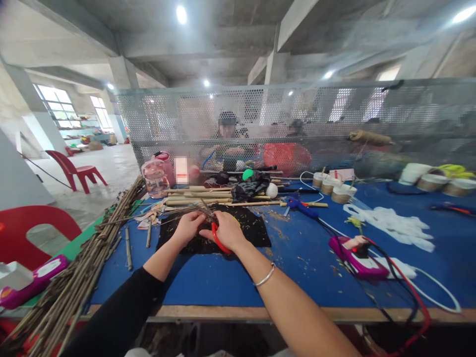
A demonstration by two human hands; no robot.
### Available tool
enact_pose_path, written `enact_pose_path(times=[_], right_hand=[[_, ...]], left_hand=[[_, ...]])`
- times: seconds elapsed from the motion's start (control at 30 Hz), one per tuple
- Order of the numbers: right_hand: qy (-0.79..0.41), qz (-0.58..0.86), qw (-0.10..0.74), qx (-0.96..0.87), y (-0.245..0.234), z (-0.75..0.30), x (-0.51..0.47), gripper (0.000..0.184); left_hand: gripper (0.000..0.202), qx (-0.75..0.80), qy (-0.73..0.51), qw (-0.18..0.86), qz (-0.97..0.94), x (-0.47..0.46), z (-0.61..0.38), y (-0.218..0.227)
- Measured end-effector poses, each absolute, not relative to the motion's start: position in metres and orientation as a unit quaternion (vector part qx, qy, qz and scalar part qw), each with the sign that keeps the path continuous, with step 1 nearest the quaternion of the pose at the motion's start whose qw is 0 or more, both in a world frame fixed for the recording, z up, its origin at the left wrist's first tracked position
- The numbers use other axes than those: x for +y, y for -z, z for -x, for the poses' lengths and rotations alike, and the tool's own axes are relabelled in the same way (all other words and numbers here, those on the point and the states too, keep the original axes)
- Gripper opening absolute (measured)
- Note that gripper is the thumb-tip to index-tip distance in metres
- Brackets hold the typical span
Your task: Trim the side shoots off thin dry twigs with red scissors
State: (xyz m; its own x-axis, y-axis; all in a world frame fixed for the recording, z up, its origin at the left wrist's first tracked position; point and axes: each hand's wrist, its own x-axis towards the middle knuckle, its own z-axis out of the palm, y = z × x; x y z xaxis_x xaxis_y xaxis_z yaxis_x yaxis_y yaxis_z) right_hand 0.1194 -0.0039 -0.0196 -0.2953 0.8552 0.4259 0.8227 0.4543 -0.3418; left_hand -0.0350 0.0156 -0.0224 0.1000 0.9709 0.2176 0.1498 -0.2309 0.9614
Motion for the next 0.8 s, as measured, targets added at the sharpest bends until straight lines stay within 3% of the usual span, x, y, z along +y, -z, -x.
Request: enact_pose_path(times=[0.8], right_hand=[[-0.039, 0.523, 0.308, -0.793, 0.0138, -0.1174, -0.01, 0.065]], left_hand=[[0.022, 0.48, -0.492, 0.351, -0.636, 0.0123, 0.034, 0.019]])
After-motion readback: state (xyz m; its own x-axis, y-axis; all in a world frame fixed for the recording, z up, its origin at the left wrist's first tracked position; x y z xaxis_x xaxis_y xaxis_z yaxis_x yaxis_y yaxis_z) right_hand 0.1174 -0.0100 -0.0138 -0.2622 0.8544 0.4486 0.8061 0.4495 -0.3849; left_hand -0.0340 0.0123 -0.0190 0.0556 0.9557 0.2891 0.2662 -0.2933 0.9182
